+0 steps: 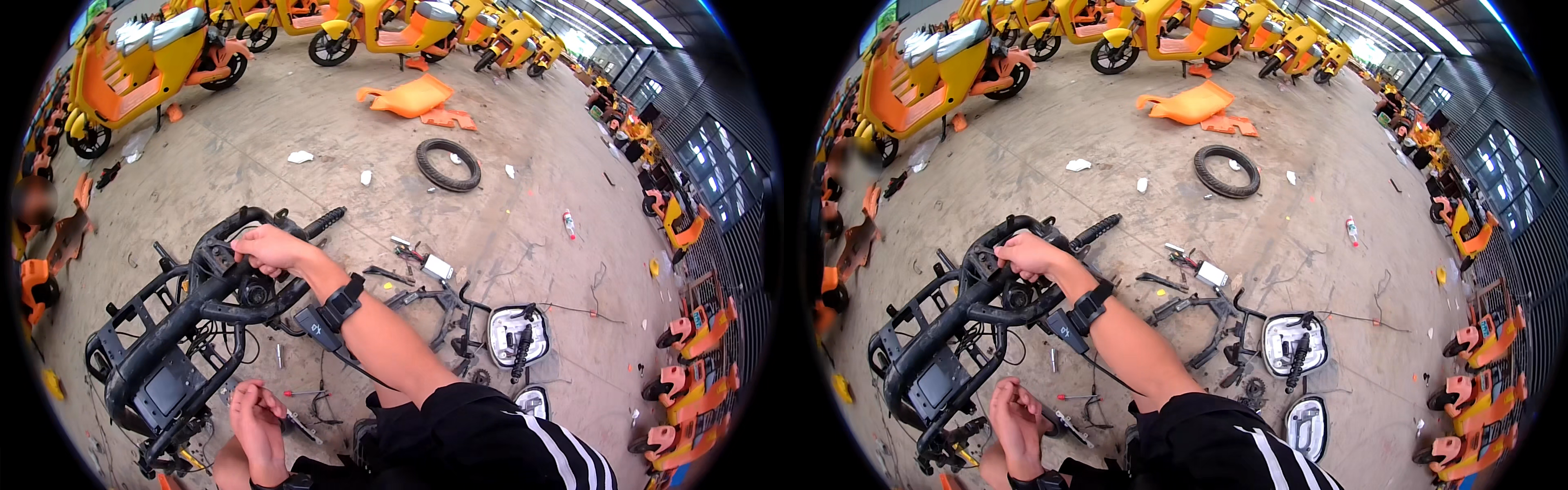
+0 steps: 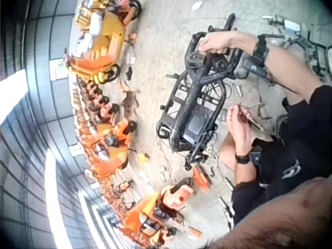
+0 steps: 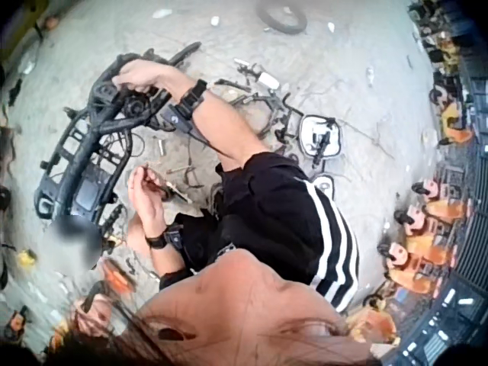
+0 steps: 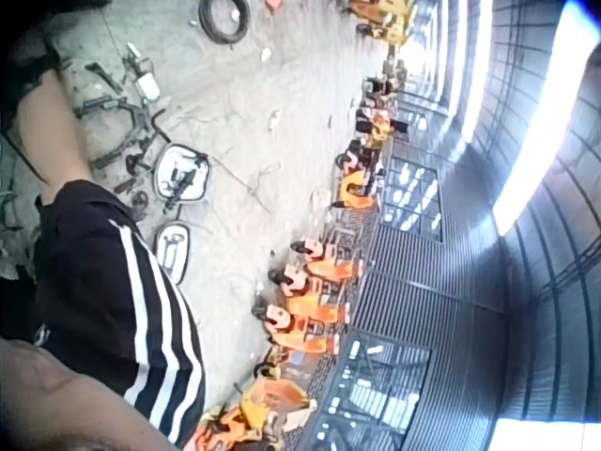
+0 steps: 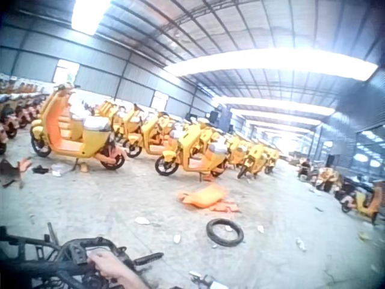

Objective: The person assembles the front frame of a yellow electric scooter, attaching handlebars, wiring, and control components. They use a screwdriver to tighten bolts and secure parts while sitting on the floor in a workshop filled with similar scooters.

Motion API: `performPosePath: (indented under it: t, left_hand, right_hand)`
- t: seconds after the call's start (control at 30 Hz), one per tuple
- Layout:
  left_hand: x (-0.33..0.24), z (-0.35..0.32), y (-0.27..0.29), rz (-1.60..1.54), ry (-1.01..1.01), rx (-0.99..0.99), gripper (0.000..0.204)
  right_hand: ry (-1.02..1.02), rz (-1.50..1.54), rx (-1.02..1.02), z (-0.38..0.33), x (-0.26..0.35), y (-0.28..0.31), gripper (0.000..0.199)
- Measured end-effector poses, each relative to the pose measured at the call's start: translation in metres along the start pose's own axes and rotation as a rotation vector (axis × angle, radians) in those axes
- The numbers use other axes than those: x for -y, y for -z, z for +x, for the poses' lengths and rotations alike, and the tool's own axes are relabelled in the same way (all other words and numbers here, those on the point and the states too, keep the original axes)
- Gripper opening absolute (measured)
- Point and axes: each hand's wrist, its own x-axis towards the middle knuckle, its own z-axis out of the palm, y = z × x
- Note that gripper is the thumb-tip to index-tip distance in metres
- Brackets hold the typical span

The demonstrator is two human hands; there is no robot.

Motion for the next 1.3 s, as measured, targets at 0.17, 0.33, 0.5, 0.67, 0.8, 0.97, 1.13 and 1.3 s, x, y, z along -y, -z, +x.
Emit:
performPosePath:
  t: [0.17, 0.33, 0.5, 0.67, 0.8, 0.97, 1.13, 1.3]
  left_hand:
    - [0.003, 0.014, 0.014, -0.017, -0.036, -0.217, 0.023]
    - [0.001, 0.023, 0.018, -0.054, 0.006, -0.278, 0.037]
    - [-0.003, 0.031, 0.004, -0.001, -0.044, -0.412, 0.039]
    - [0.002, 0.033, -0.006, 0.095, -0.140, -0.497, 0.034]
    - [-0.012, 0.021, -0.032, 0.185, -0.059, -0.560, 0.037]
    - [0.004, 0.036, -0.007, 0.191, -0.209, -0.529, 0.037]
    - [0.004, 0.045, 0.012, 0.148, -0.164, -0.467, 0.042]
    - [0.007, 0.046, 0.010, 0.128, -0.185, -0.480, 0.047]
  right_hand:
    - [0.006, -0.067, 0.006, 0.001, -0.001, 0.003, 0.026]
    - [0.013, -0.027, 0.015, 0.003, -0.004, 0.006, 0.026]
    - [-0.013, 0.061, 0.001, -0.004, -0.004, 0.000, 0.025]
    - [-0.026, 0.158, -0.077, -0.022, -0.005, -0.014, 0.022]
    - [0.017, 0.178, -0.073, -0.018, -0.012, -0.012, 0.023]
    - [0.079, 0.074, -0.146, -0.007, -0.014, -0.014, 0.028]
    - [0.111, -0.016, -0.175, 0.001, -0.013, -0.014, 0.027]
    - [0.014, 0.052, -0.125, -0.002, -0.008, -0.012, 0.027]
